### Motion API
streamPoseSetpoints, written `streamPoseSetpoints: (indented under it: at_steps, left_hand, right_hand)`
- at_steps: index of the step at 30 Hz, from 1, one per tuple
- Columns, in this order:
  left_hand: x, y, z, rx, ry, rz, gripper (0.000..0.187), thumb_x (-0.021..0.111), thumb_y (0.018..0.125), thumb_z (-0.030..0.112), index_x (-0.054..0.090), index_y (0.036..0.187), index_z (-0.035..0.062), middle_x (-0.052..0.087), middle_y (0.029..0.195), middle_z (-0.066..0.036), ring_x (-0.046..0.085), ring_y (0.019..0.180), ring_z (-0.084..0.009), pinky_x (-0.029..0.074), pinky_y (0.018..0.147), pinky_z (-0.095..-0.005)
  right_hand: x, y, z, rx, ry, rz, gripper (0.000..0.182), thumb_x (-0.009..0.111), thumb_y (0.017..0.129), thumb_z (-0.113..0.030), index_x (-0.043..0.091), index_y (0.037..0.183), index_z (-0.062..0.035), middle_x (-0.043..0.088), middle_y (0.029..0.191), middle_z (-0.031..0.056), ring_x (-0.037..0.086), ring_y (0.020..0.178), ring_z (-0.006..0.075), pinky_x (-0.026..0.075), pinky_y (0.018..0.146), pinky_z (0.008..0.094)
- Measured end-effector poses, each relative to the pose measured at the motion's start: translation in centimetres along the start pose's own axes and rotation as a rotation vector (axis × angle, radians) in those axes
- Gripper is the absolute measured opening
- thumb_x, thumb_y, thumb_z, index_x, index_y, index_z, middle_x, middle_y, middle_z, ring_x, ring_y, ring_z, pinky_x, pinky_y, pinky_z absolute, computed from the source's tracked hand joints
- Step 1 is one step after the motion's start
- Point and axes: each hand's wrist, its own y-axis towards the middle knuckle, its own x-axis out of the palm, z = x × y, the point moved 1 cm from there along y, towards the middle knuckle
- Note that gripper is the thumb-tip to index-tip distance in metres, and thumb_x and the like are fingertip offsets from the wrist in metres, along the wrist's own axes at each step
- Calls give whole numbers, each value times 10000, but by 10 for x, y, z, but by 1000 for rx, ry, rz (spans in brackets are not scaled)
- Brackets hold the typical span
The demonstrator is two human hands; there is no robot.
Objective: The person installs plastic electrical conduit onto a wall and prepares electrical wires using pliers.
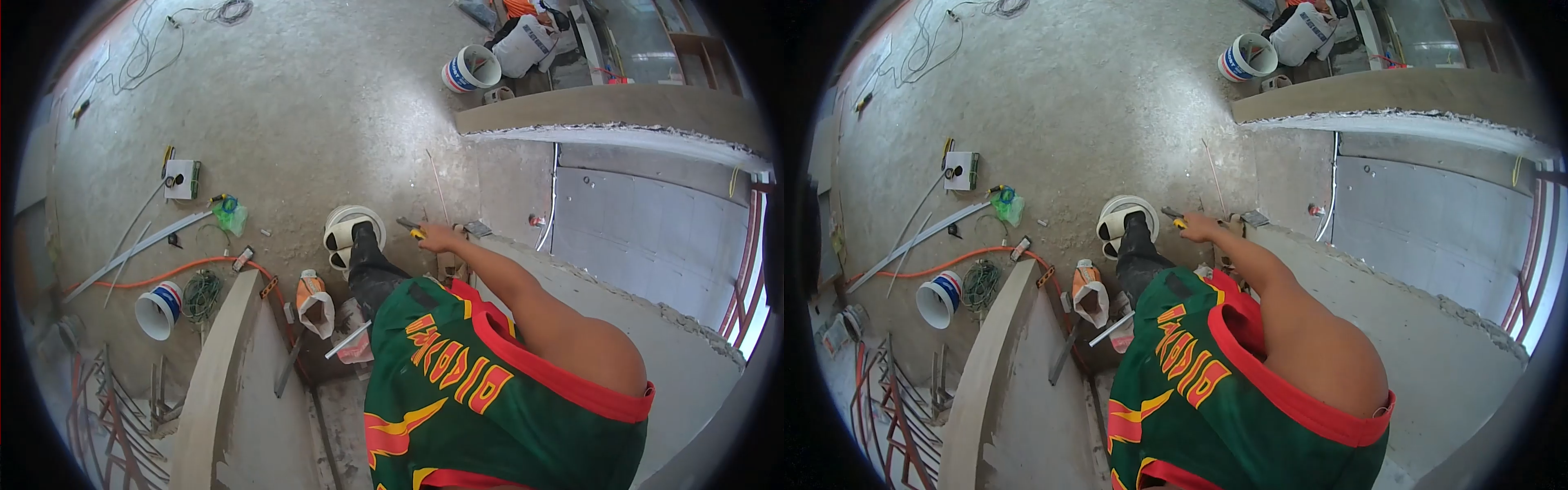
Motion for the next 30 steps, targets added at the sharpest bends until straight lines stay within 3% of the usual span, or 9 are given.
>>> streamPoseSetpoints:
  at_steps: [12, 24, 27, 30]
  left_hand:
    - [5, -14, -1, -61, -5, -6, 606, 648, 854, 439, 580, 1269, 3, 456, 1473, -205, 352, 1413, -349, 248, 1158, -522]
    - [12, -20, 0, -101, 6, -18, 621, 646, 856, 448, 566, 1282, 5, 450, 1478, -203, 348, 1416, -348, 252, 1156, -524]
    - [12, -20, 1, -97, 11, -27, 624, 645, 856, 451, 563, 1286, 5, 449, 1479, -202, 348, 1417, -348, 253, 1155, -524]
    - [13, -23, 2, -105, 16, -30, 628, 645, 856, 453, 559, 1289, 6, 448, 1480, -202, 347, 1417, -348, 254, 1155, -524]
  right_hand:
    - [29, 28, -55, -121, 13, -81, 772, 637, 786, -433, 423, 1420, -48, 609, 1275, 236, 588, 1167, 407, 473, 974, 484]
    - [17, 42, -84, -216, 132, -143, 847, 702, 694, -452, 463, 1418, -82, 614, 1245, 254, 609, 1115, 410, 484, 959, 447]
    - [17, 42, -96, -272, 227, -151, 778, 710, 687, -376, 499, 1363, -54, 621, 1224, 246, 624, 1080, 401, 504, 915, 450]
    - [16, 43, -117, -239, 66, -161, 648, 711, 691, -311, 537, 1244, -20, 642, 1150, 236, 643, 1042, 391, 520, 868, 458]
